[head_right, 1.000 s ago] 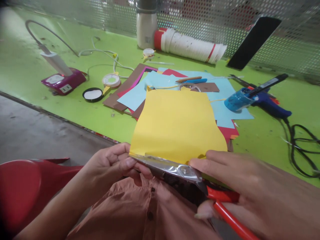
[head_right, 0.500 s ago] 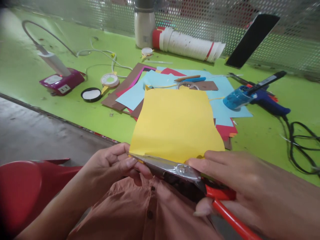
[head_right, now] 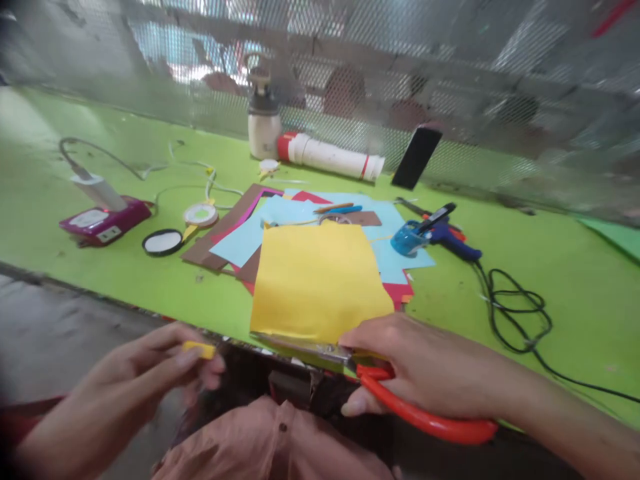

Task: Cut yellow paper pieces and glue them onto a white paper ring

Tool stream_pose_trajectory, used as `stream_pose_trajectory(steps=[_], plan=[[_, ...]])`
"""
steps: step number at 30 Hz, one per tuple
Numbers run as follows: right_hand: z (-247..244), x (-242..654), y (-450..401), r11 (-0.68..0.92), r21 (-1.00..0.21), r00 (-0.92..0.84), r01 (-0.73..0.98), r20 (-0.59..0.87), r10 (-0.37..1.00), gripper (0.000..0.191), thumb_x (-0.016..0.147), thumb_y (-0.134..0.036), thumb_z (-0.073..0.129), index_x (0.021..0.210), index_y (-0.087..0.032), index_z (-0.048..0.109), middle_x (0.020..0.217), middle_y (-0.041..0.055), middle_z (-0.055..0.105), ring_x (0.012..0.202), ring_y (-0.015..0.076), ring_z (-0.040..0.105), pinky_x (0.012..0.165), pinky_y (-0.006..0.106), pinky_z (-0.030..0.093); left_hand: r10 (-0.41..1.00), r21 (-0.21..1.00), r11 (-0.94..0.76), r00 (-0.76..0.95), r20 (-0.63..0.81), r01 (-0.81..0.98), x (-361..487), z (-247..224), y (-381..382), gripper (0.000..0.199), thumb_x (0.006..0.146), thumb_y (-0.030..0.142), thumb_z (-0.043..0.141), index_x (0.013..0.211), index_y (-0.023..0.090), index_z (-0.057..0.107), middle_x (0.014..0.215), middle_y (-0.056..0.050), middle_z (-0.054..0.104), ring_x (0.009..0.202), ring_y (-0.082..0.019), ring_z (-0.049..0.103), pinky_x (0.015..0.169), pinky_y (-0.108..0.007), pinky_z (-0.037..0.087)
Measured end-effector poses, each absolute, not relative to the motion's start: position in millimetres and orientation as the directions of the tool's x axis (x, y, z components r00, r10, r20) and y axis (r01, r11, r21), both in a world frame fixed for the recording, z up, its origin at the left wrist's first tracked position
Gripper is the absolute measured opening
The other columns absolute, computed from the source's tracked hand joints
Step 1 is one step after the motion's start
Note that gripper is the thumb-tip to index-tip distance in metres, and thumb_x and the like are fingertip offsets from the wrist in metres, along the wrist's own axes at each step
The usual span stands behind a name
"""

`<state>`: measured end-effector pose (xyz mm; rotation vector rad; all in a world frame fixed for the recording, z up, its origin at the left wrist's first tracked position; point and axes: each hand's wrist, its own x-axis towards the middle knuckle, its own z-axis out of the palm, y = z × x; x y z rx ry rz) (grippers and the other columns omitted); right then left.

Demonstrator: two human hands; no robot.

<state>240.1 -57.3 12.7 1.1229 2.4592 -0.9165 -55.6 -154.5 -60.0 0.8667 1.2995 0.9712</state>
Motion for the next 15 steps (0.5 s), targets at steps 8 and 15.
stream_pose_trajectory(steps=[8,15], plan=[[17,241,-63,0.597,-0.376,-0.704,0.709,-0.426,0.568,0.039,0.077,-0.059,0.064,0.09,-0.022,0.066,0.087,0.0023,0.066,0.077,0.0191,0.059,0.061,0.025,0.037,0.982,0.953,-0.122,0.175,0.075,0.277,-52,-16,-91,0.021,0.084,0.041,0.058,0.086,0.023,0.069,0.09,-0.003,0.071,0.087,-0.019,0.063,0.076,-0.026,0.049],[17,245,-85,0.571,-0.321,-0.655,0.755,-0.385,0.65,0.046,0.079,-0.061,0.06,0.107,-0.024,0.065,0.094,0.0068,0.067,0.085,0.0244,0.063,0.064,0.028,0.042,0.964,0.675,-0.233,0.256,0.067,0.701,-15,-27,-52,0.026,0.082,0.032,0.05,0.089,0.017,0.07,0.093,-0.01,0.071,0.085,-0.026,0.062,0.072,-0.034,0.044]])
